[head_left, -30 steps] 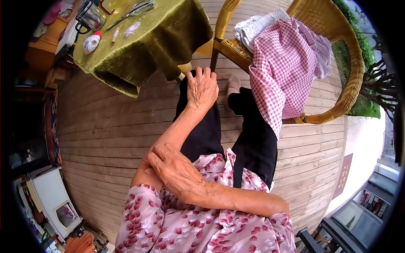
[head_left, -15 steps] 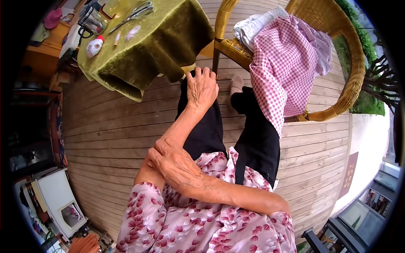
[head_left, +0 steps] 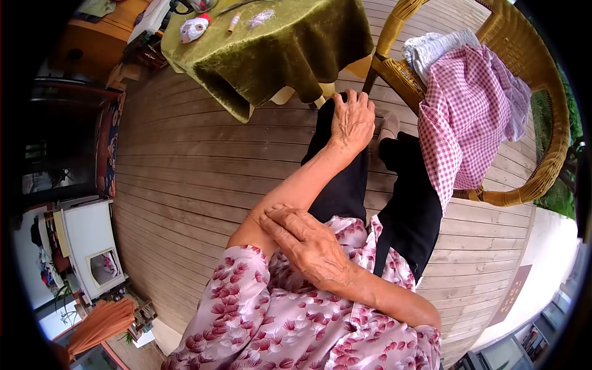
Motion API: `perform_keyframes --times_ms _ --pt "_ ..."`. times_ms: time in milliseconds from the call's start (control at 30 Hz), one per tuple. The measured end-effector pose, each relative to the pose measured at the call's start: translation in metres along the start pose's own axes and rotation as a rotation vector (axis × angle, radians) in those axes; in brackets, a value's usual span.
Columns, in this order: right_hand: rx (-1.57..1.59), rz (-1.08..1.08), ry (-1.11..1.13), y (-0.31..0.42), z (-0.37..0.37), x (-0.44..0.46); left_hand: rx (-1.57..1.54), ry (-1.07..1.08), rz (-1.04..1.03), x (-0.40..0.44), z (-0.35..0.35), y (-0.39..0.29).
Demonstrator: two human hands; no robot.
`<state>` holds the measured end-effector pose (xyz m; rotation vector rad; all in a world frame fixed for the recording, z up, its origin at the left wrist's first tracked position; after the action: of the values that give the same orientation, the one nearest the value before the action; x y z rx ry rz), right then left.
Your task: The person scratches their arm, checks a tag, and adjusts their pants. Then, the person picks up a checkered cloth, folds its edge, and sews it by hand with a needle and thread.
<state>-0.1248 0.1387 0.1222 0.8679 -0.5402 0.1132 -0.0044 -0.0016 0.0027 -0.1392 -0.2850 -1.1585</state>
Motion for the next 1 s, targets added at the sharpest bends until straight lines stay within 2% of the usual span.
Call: perform_keyframes --times_ms 500,567,1000 --pt "0.006 0.037 0.017 0.005 -0.005 -0.007 0.088 -0.003 -0.025 -0.002 -0.006 -0.004" --pt "-0.038 0.011 -0.053 0.008 -0.004 -0.004 0.085 -0.004 -0.024 -0.001 -0.007 -0.004" --pt "-0.072 0.041 -0.156 -0.008 -0.003 -0.009 0.115 0.027 -0.031 -0.001 -0.005 -0.007"
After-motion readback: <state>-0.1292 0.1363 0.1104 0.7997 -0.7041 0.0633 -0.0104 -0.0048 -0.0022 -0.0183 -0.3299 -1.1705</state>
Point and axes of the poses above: each hand's wrist, its own x-axis towards the middle knuckle, its own z-axis out of the back of the hand, y = z × x, the point moved 1 cm from there along x, towards the middle knuckle, and after that the axes turned 11 degrees about z, right-handed, at the moved point
